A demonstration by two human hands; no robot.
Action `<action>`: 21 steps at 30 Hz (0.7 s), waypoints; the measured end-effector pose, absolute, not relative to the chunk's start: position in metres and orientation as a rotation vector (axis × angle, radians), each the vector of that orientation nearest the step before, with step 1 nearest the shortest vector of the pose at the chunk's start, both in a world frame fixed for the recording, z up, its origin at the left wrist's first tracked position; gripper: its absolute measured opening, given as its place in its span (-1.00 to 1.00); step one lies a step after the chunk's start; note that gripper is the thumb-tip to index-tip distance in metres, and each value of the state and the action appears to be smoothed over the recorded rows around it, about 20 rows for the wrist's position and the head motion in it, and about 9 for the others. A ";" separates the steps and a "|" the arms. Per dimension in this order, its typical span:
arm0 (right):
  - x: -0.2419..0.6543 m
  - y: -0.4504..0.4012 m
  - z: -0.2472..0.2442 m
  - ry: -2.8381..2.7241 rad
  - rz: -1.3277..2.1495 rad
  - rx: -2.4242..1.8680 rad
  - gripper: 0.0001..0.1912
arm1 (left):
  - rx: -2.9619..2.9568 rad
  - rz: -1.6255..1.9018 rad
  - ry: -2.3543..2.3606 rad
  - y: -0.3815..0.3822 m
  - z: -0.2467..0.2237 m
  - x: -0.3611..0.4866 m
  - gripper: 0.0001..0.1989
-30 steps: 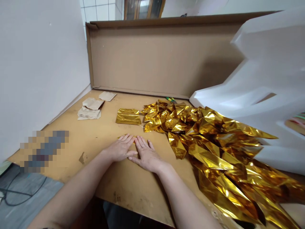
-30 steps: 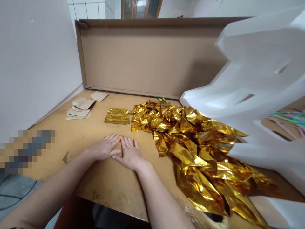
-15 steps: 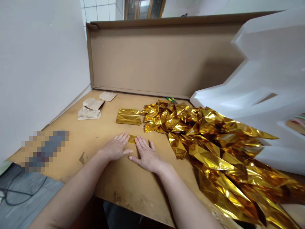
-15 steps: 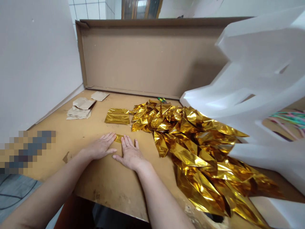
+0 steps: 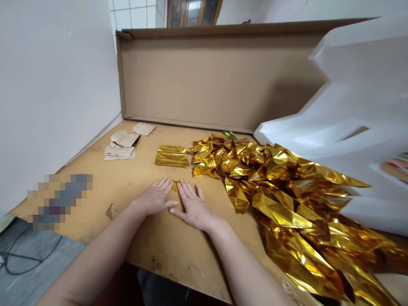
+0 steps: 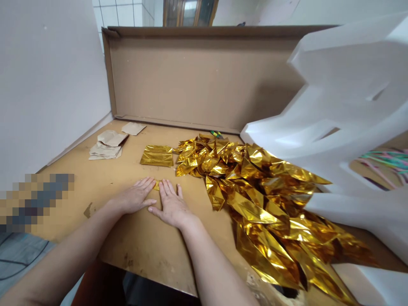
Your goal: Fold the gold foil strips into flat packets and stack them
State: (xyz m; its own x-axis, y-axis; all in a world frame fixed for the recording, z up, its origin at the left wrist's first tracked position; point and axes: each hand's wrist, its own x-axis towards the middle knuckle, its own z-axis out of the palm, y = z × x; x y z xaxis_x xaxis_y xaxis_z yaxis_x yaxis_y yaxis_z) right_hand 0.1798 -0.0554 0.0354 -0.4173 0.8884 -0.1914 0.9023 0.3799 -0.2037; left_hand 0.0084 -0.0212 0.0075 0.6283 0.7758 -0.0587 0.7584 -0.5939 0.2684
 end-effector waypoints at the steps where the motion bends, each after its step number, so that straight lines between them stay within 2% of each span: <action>1: 0.179 -0.055 0.035 2.582 -0.433 1.652 -0.04 | 2.583 0.089 1.242 -0.021 0.008 0.008 -0.27; 13: 0.185 -0.056 0.042 2.440 -0.464 1.744 0.01 | 2.640 0.114 1.313 -0.024 0.015 0.013 -0.30; 21: 0.184 -0.056 0.044 2.421 -0.456 1.730 -0.02 | 2.622 0.047 1.116 -0.024 0.019 0.025 -0.35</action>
